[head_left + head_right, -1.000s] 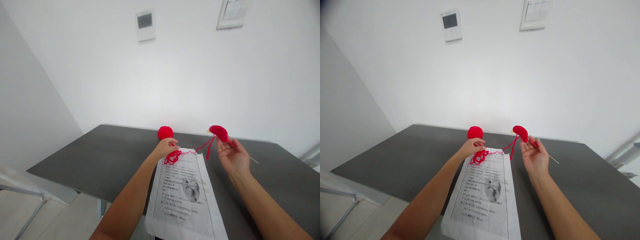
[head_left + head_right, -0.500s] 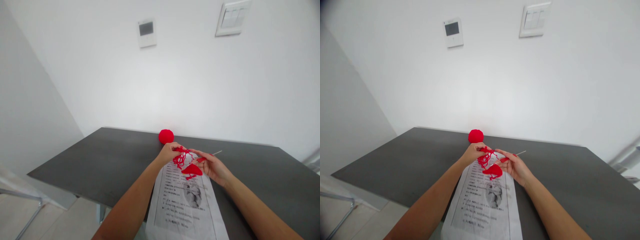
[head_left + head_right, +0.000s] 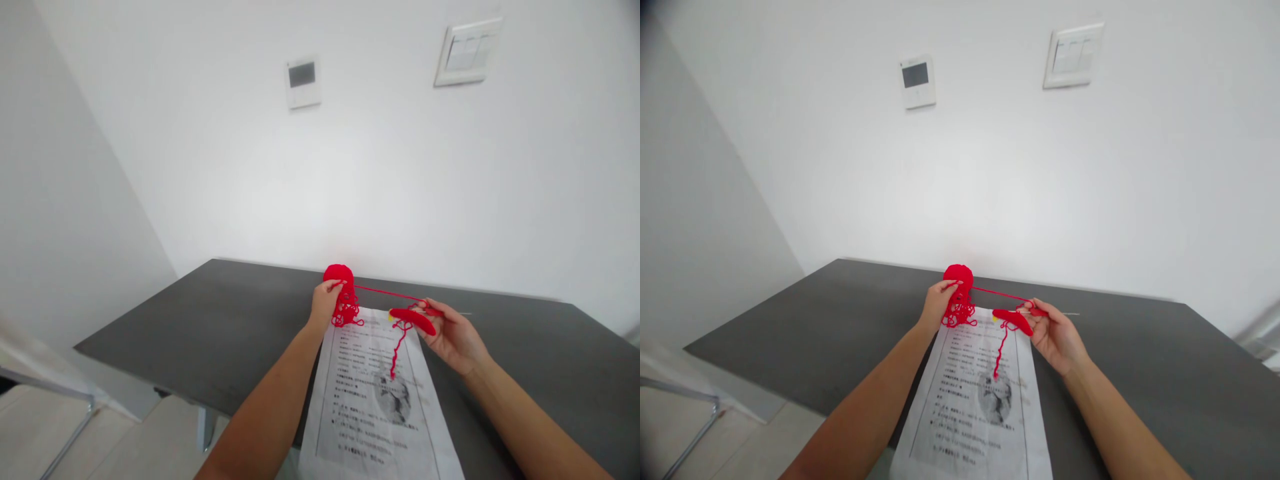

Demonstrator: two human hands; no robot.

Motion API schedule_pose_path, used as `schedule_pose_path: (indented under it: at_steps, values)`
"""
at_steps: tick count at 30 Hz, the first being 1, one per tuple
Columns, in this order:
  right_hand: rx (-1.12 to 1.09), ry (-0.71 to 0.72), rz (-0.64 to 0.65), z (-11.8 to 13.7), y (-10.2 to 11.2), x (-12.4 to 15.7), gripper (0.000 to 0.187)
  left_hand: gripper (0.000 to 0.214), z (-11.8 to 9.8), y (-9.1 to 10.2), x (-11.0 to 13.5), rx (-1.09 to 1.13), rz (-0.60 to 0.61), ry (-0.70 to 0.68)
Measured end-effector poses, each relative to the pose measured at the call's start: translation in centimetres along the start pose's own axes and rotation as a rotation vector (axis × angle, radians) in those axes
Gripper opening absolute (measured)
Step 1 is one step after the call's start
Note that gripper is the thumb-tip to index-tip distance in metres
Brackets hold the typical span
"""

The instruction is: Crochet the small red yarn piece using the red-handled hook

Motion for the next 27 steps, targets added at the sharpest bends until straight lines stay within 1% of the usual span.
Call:
schedule_pose_path:
  at_steps: [3,5,6,7,9,11,12,13,15,17,19,20,21,22,24,26,27]
  values:
    - [-0.069,0.14,-0.106,2.1,2.1,-0.4,0.016,0.024,0.1,2.4,-0.5,0.183,-0.169,0.029]
    - [-0.107,0.194,-0.191,2.9,3.3,-0.5,0.017,0.027,-0.5,4.0,-0.5,0.279,-0.291,-0.009]
    - [-0.118,0.208,-0.228,3.1,3.7,-0.5,0.018,0.03,-1.0,4.4,-0.4,0.296,-0.326,-0.047]
    - [-0.123,0.212,-0.258,3.1,3.9,-0.5,0.019,0.033,-1.6,4.6,-0.2,0.299,-0.331,-0.09]
    - [-0.115,0.207,-0.28,3.0,3.9,-0.4,0.021,0.036,-3.2,3.8,0.2,0.252,-0.256,-0.195]
    - [-0.081,0.193,-0.235,2.5,3.3,-0.4,0.021,0.039,-4.7,2.0,0.9,0.129,-0.1,-0.308]
    - [-0.061,0.183,-0.199,2.3,2.9,-0.4,0.02,0.039,-5.2,0.9,1.3,0.031,-0.016,-0.346]
    - [-0.04,0.173,-0.161,2.0,2.5,-0.4,0.018,0.039,-5.4,0.3,1.6,-0.087,0.015,-0.37]
    - [-0.007,0.151,-0.107,1.5,1.9,-0.4,0.016,0.042,-5.5,-0.1,2.0,-0.297,0.008,-0.397]
    - [0.017,0.142,-0.068,1.2,1.4,-0.4,0.015,0.046,-5.7,0.5,2.1,-0.443,-0.082,-0.42]
    - [0.036,0.144,-0.039,1.1,1.1,-0.3,0.015,0.051,-6.1,1.3,2.2,-0.51,-0.175,-0.459]
    - [0.04,0.145,-0.031,1.1,0.9,-0.3,0.015,0.053,-6.3,1.4,2.2,-0.515,-0.192,-0.478]
    - [0.042,0.144,-0.028,1.1,0.8,-0.3,0.015,0.054,-6.3,1.1,2.2,-0.507,-0.175,-0.491]
    - [0.043,0.141,-0.027,1.1,0.8,-0.2,0.015,0.054,-6.1,0.6,2.2,-0.499,-0.12,-0.495]
    - [0.045,0.13,-0.03,1.1,0.6,-0.1,0.014,0.053,-4.9,-1.4,2.2,-0.522,0.077,-0.461]
    - [0.046,0.113,-0.04,1.1,0.6,0.0,0.013,0.052,-2.9,-3.5,2.6,-0.63,0.301,-0.388]
    - [0.046,0.101,-0.049,1.0,0.6,0.1,0.013,0.05,-2.0,-4.3,3.0,-0.692,0.389,-0.36]
Point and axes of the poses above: each hand's wrist, its own x-axis away from the middle knuckle, its own y-axis out of the back of the hand, z = x × y, the point moved 9 cm from there along -x, towards the middle knuckle, and after that the axes turned 1 degree about -z, right-handed, at the moved point
